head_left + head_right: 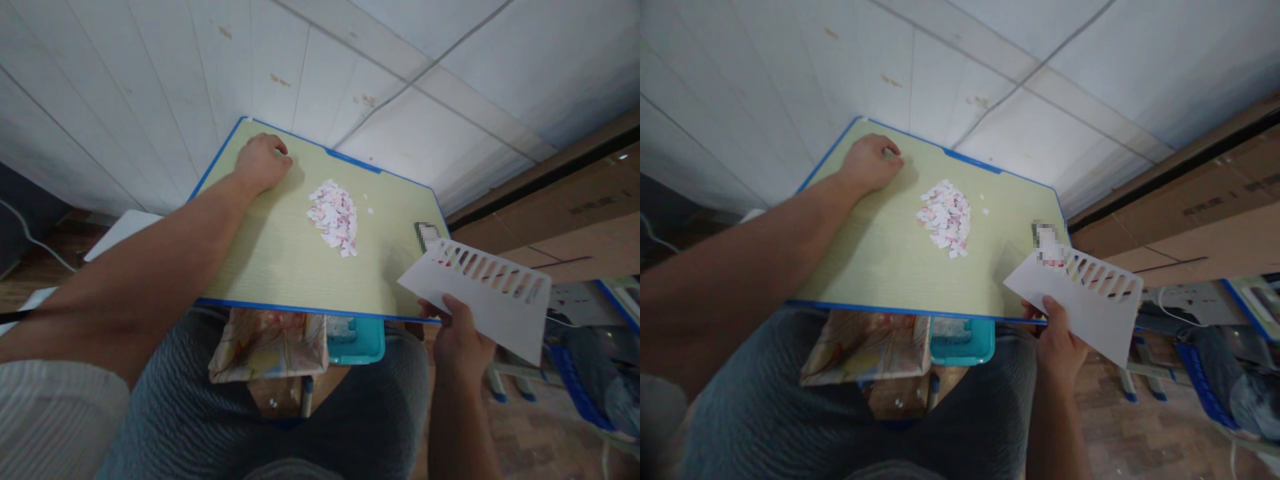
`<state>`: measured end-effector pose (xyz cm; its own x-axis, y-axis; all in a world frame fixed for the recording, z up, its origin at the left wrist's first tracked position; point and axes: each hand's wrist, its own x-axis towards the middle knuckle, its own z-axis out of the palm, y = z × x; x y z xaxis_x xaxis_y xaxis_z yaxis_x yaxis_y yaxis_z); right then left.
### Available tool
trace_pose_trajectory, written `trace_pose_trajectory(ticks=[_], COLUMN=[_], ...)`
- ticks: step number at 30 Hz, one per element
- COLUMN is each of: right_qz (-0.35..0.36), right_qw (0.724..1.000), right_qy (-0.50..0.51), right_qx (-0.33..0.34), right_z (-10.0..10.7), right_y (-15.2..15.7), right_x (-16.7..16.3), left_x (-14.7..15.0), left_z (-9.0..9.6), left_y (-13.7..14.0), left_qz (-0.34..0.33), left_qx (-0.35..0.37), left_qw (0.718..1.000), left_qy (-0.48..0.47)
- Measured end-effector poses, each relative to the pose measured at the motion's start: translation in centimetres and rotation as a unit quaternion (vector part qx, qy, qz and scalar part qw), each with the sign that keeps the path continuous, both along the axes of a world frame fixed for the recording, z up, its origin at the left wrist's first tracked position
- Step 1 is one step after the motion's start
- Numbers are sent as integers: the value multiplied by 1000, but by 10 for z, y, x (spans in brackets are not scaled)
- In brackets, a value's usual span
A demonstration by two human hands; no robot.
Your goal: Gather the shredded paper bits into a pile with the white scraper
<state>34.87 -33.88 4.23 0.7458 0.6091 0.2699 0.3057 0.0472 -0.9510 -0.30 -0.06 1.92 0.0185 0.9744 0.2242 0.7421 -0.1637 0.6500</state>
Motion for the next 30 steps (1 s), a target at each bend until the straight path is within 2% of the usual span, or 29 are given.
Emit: trace_pose_trajectory(ticks=[5, 7, 11, 15, 18, 26, 30], right_qz=[8, 38, 128, 169, 189, 180, 214], right_qw=[999, 998, 985, 973, 968, 978, 971], right_qy=[-7, -13, -64, -107, -105, -63, -44], right_qx=[-35, -56, -92, -117, -129, -91, -93], right_z=[-6, -11, -16, -18, -20, -18, -18], right_y=[-5, -4, 15, 40, 47, 44, 47], right_x=[-7, -14, -33, -50, -54, -53, -55], left_x=[-2, -3, -3, -3, -3, -6, -9], left_z=[-4, -5, -6, -7, -7, 3, 8], left_y=[5, 6, 5, 5, 5, -3, -10], left_qz=[-6, -9, -11, -16, -21, 4, 26], left_qx=[20, 20, 13, 18, 24, 26, 17], left_qw=[1000, 1000, 1000, 999, 999, 999, 999], left_qy=[-5, -4, 9, 20, 26, 47, 38])
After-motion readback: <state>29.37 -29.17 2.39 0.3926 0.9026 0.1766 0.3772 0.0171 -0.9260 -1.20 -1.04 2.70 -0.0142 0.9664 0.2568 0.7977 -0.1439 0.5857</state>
